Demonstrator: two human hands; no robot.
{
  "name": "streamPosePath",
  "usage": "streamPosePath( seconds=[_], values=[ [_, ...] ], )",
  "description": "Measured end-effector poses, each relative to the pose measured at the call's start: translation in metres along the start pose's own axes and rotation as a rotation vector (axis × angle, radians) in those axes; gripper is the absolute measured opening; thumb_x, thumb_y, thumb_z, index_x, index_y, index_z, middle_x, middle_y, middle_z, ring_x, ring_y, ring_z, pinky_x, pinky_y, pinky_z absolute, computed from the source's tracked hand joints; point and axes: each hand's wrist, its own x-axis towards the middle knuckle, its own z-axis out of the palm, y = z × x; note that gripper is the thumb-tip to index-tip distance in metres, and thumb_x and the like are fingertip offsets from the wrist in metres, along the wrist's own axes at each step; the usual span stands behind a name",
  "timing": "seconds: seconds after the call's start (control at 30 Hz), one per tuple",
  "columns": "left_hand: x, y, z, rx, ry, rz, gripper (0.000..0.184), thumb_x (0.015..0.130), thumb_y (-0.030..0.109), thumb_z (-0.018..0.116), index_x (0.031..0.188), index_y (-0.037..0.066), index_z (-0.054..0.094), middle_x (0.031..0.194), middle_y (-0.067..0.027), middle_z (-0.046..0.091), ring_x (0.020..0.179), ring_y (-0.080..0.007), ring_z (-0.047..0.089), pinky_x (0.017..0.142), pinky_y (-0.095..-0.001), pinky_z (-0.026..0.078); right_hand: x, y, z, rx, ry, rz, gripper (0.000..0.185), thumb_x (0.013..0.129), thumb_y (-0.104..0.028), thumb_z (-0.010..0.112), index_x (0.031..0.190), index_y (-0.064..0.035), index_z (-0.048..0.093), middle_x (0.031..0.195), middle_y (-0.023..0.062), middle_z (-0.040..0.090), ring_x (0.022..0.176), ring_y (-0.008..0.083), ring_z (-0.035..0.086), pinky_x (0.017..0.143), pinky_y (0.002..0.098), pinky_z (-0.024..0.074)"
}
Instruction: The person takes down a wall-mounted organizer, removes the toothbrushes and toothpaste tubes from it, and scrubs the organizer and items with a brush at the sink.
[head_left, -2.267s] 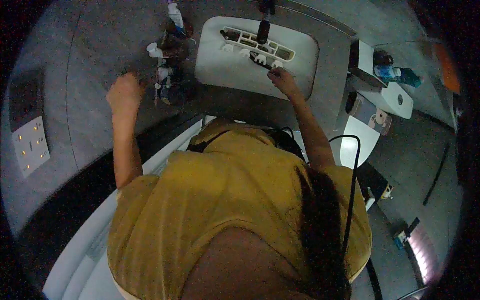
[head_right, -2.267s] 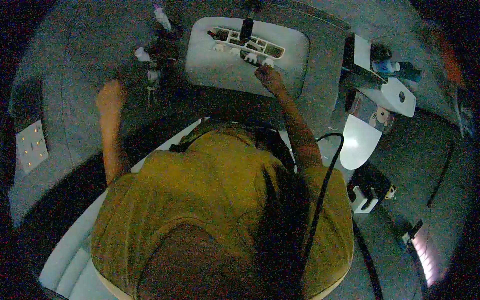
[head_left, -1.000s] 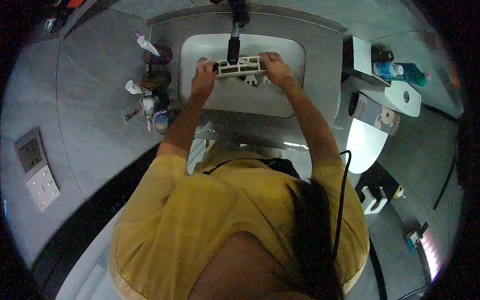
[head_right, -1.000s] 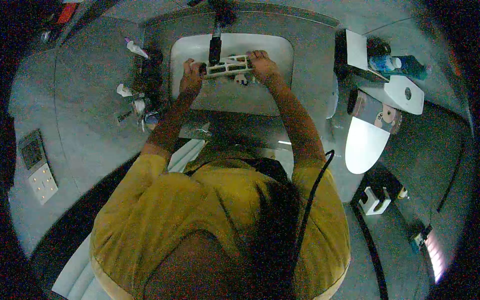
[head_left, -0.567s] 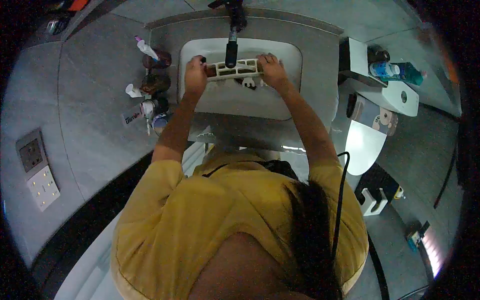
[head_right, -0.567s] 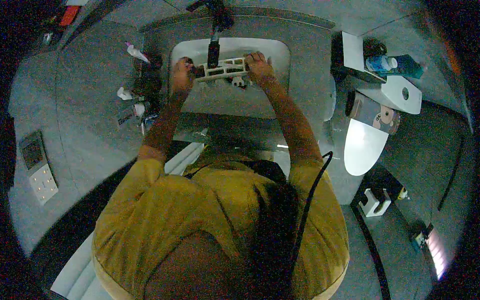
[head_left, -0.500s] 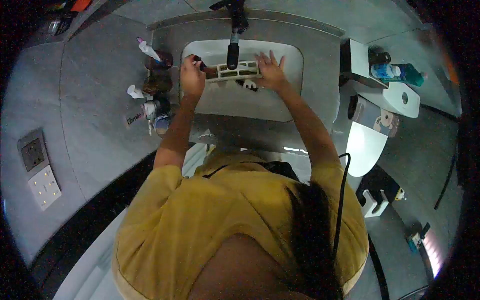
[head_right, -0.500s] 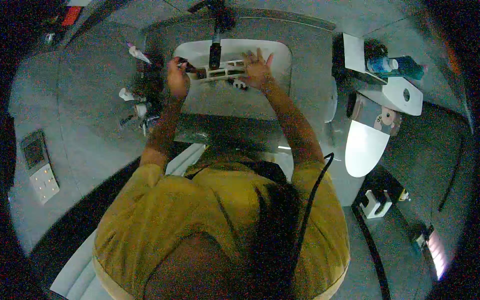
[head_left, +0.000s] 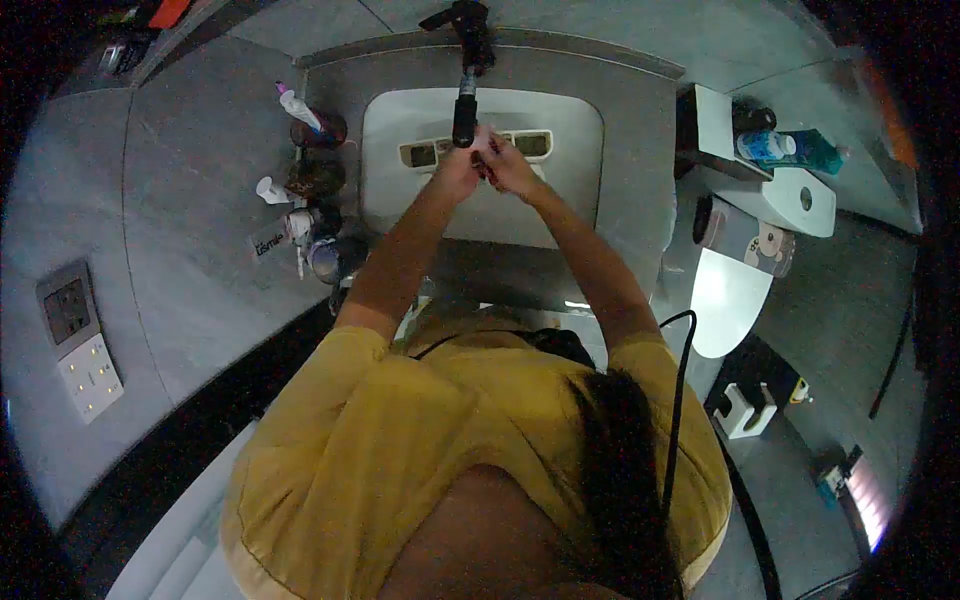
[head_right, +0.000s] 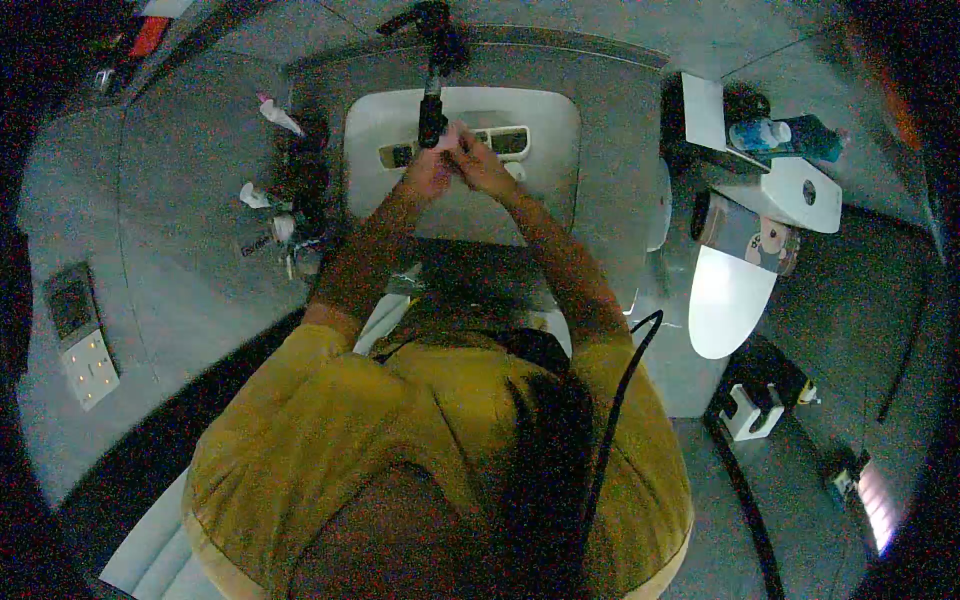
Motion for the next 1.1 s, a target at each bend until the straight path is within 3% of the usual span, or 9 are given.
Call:
streamPosePath(
  seconds=[0.1, 0.17, 0.27, 0.37, 0.53, 0.6, 0.77, 0.9, 1.1],
  values=[
    [0.017, -0.031, 0.004, -0.141, 0.083, 0.068, 0.017, 0.088, 0.023, 0.046, 0.091, 0.008, 0.053, 0.077, -0.0020, 0.055, 0.073, -0.0167, 0.053, 0.060, -0.0330, 0.043, 0.009, 0.033, 0.016, 1.118, -0.005, -0.217, 0.033, 0.092, -0.025, 0.042, 0.117, -0.0029, 0.044, 0.116, 0.0141, 0.050, 0.081, 0.0155, 0.053, 0.063, 0.0293, 0.0488],
    [0.027, -0.034, -0.001, -0.111, 0.292, -0.017, 0.020, 0.088, 0.023, 0.046, 0.094, 0.005, 0.052, 0.088, -0.0058, 0.055, 0.084, -0.0202, 0.053, 0.070, -0.0365, 0.044, 0.008, 0.031, 0.023, 0.917, 0.133, -0.166, 0.029, 0.093, -0.032, 0.039, 0.105, -0.0066, 0.048, 0.074, 0.0054, 0.044, 0.053, 0.0101, 0.041, 0.044, 0.0263, 0.0343],
    [0.012, -0.021, 0.002, -0.160, 0.096, 0.028, 0.023, 0.086, 0.026, 0.049, 0.099, 0.007, 0.050, 0.092, -0.0061, 0.054, 0.086, -0.0203, 0.053, 0.072, -0.0362, 0.044, 0.006, 0.020, 0.019, 0.846, 0.124, 0.010, 0.022, 0.092, -0.028, 0.044, 0.094, -0.0072, 0.050, 0.055, 0.0010, 0.044, 0.043, 0.0079, 0.038, 0.038, 0.0244, 0.0284],
    [-0.005, -0.007, 0.016, -0.160, -0.030, 0.124, 0.029, 0.084, 0.029, 0.052, 0.105, 0.008, 0.049, 0.096, -0.0065, 0.053, 0.088, -0.0205, 0.052, 0.075, -0.0359, 0.044, 0.006, 0.004, 0.023, 0.614, 0.290, -0.329, 0.015, 0.086, -0.020, 0.055, 0.092, -0.0060, 0.055, 0.073, -0.0009, 0.051, 0.064, 0.0080, 0.046, 0.053, 0.0217, 0.0375],
    [0.003, -0.015, -0.004, -0.215, 0.146, 0.016, 0.029, 0.084, 0.031, 0.053, 0.104, 0.010, 0.052, 0.093, -0.0053, 0.055, 0.089, -0.0202, 0.053, 0.075, -0.0335, 0.044, 0.008, -0.025, 0.017, 0.793, 0.306, -0.246, 0.029, 0.088, -0.028, 0.051, 0.087, -0.0008, 0.059, 0.083, 0.0078, 0.061, 0.077, 0.0171, 0.055, 0.069, 0.0311, 0.0432],
    [0.001, -0.013, -0.014, -0.447, -0.136, 0.004, 0.028, 0.086, 0.029, 0.049, 0.106, 0.010, 0.051, 0.096, -0.0065, 0.056, 0.091, -0.0201, 0.053, 0.078, -0.0339, 0.044, 0.023, -0.012, 0.015, 0.342, 0.449, 0.000, 0.034, 0.088, -0.033, 0.050, 0.087, -0.0003, 0.060, 0.082, 0.0082, 0.060, 0.083, 0.0179, 0.055, 0.074, 0.0310, 0.0430],
    [-0.024, 0.021, -0.011, -0.407, -0.426, 0.140, 0.031, 0.085, 0.025, 0.049, 0.106, 0.004, 0.049, 0.096, -0.0115, 0.056, 0.092, -0.0262, 0.055, 0.077, -0.0397, 0.047, 0.006, -0.014, 0.023, 0.476, 0.176, -0.067, 0.024, 0.080, -0.012, 0.061, 0.102, -0.0057, 0.055, 0.090, 0.0026, 0.057, 0.083, 0.0131, 0.052, 0.072, 0.0271, 0.0422],
    [0.012, -0.014, -0.023, -0.109, 0.147, 0.140, 0.023, 0.071, 0.009, 0.065, 0.090, 0.008, 0.052, 0.065, -0.0055, 0.053, 0.050, -0.0180, 0.053, 0.039, -0.0301, 0.041, 0.009, -0.016, 0.000, 0.725, 0.109, 0.068, 0.033, 0.090, -0.036, 0.044, 0.089, -0.0049, 0.055, 0.082, 0.0046, 0.056, 0.073, 0.0155, 0.053, 0.066, 0.0289, 0.0433],
    [-0.005, 0.012, 0.028, -0.167, 0.068, -0.029, 0.020, 0.082, 0.027, 0.057, 0.091, 0.009, 0.053, 0.072, -0.0049, 0.054, 0.073, -0.0176, 0.055, 0.055, -0.0342, 0.044, -0.011, -0.039, 0.003, 0.279, 0.207, -0.042, 0.024, 0.089, -0.026, 0.051, 0.094, -0.0030, 0.055, 0.079, 0.0010, 0.054, 0.072, 0.0091, 0.049, 0.063, 0.0253, 0.0410]
  ],
)
